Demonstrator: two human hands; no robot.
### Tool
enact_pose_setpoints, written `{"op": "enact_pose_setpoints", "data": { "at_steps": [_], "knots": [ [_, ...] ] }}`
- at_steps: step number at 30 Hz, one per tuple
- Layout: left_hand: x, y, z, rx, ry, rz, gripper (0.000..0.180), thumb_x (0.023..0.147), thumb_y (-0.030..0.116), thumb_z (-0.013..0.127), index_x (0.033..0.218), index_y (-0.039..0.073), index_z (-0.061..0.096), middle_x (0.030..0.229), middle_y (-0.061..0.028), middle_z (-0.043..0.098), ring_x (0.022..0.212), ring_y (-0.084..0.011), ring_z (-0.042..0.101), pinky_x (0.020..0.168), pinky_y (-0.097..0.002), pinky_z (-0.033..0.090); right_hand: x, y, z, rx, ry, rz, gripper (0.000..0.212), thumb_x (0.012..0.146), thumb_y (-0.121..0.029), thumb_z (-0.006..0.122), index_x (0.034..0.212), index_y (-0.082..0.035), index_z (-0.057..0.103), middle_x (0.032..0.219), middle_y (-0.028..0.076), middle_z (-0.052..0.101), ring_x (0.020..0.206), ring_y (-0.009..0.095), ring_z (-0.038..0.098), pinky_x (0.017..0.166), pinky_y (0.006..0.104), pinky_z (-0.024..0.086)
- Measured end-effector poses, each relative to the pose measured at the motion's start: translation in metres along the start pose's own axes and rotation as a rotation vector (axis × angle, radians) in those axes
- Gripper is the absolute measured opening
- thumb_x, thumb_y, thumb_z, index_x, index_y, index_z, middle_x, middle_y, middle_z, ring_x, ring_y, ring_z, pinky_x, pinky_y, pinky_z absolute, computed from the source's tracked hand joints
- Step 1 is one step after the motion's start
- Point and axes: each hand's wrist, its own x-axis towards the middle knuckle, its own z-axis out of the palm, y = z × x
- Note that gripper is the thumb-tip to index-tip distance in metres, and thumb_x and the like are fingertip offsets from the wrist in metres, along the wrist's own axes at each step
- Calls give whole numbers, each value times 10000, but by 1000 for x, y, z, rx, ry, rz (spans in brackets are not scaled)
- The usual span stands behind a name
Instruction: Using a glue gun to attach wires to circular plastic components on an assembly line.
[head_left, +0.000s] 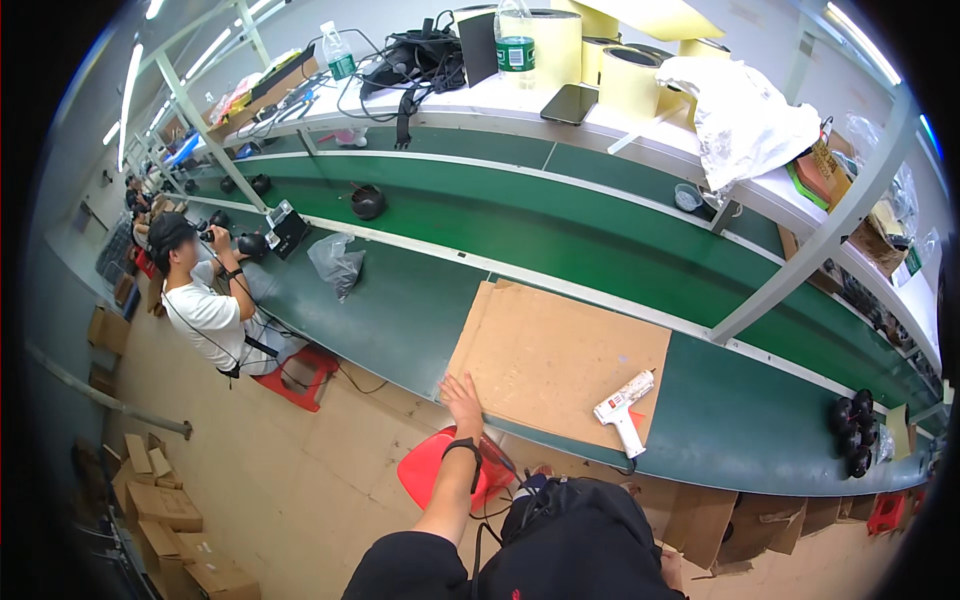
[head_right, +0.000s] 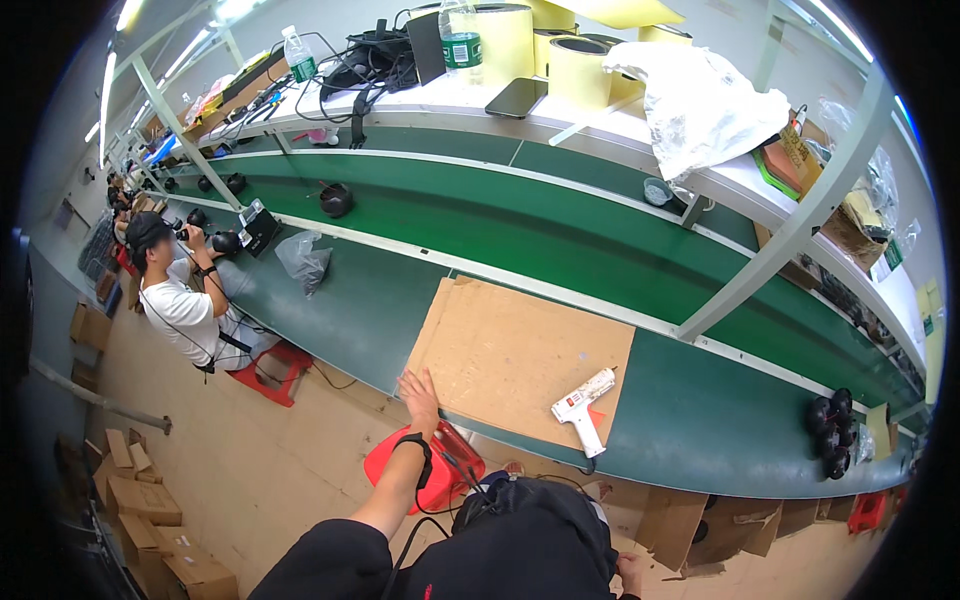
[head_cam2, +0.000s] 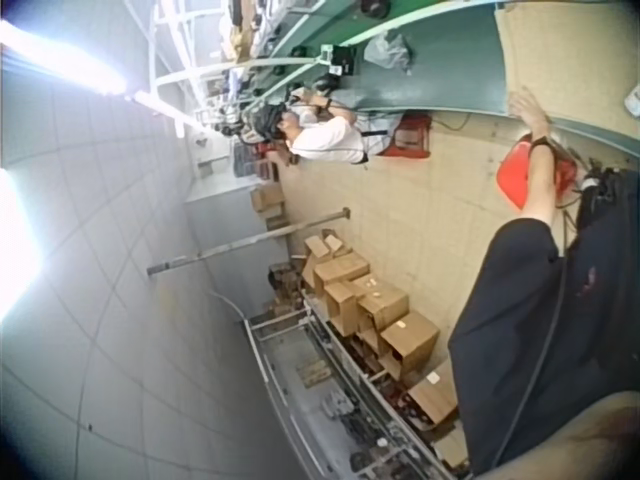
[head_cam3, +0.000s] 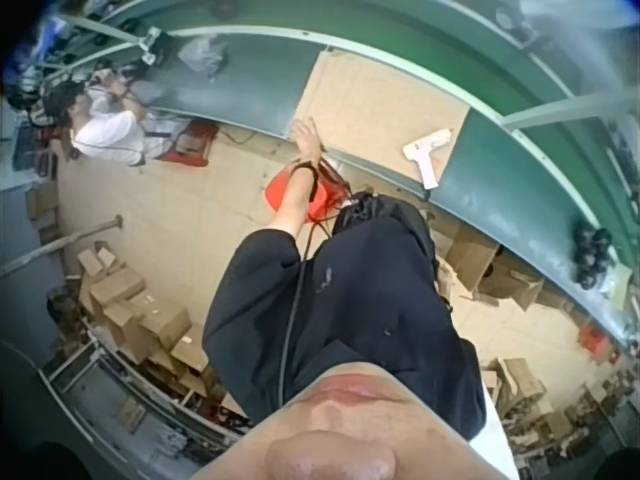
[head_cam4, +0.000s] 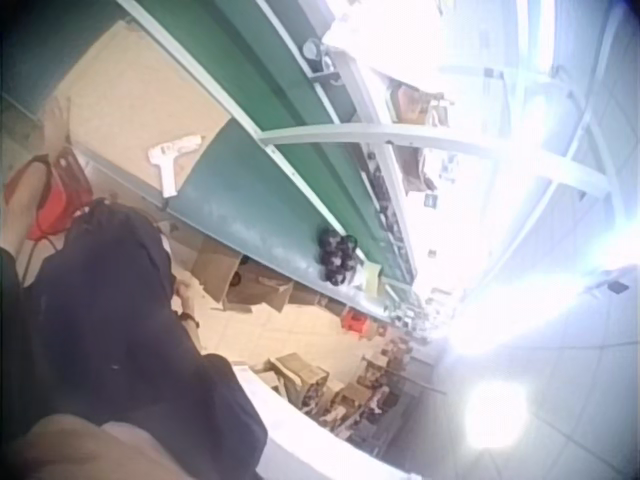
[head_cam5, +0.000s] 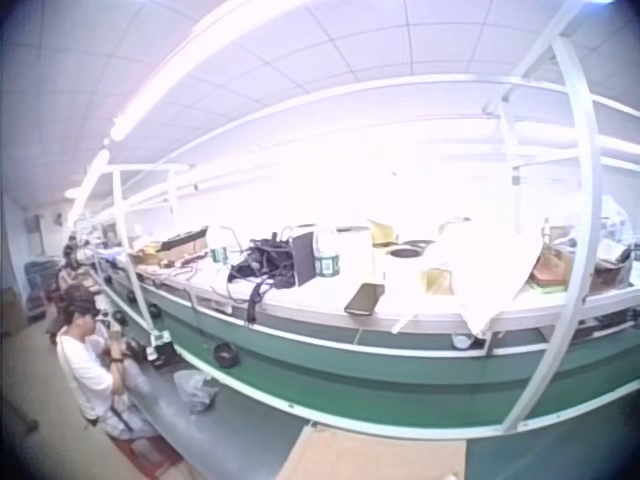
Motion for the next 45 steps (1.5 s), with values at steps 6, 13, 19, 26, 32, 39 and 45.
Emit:
{"op": "enact_pose_setpoints", "data": {
  "at_steps": [6,13,19,26,32,39,45],
  "knots": [
    [2,3,-9,-1,-34,8,715,970,190,469,1551,149,55,1535,-345,94,1369,-552,218,1010,-561,405,19,9,-7,-159,36,0,208,724,42,494,642,-4,681,558,55,580,468,153,535,428,282,407],
    [0,6,-8,-8,-65,4,702,975,200,460,1552,154,61,1541,-333,97,1371,-550,218,1011,-557,403,-12,-44,3,-252,173,-89,213,731,61,499,673,37,702,519,100,585,430,189,575,396,313,435],
    [0,4,-5,-29,-52,-5,707,973,200,460,1552,161,57,1545,-323,101,1376,-541,218,1016,-557,400,-10,-55,1,-290,136,-101,224,721,95,517,717,18,727,543,102,610,449,186,596,417,318,493],
    [-2,5,-10,-19,-66,-6,710,971,194,461,1553,174,55,1544,-326,98,1379,-536,216,1015,-553,404,-8,-64,3,-252,155,-93,232,714,81,528,695,-10,741,554,89,627,471,188,619,468,315,536],
    [-1,5,-12,12,-60,-8,707,975,193,456,1554,177,51,1543,-329,95,1379,-533,220,1007,-542,414,6,-54,-2,-515,126,-210,225,720,35,545,678,-39,754,562,95,656,515,165,648,526,309,544],
    [0,6,-9,14,-62,-5,716,972,193,463,1553,174,46,1540,-334,96,1375,-535,228,1006,-540,415,3,-58,7,-559,146,-131,210,716,14,565,699,-57,763,593,92,675,550,182,661,570,312,548],
    [-2,5,-12,33,-60,-3,734,968,204,476,1552,158,35,1539,-336,100,1370,-538,234,1003,-538,418,15,-43,8,-491,178,-89,102,702,-51,680,718,-88,773,646,85,698,624,189,683,635,312,557]
  ]
}}
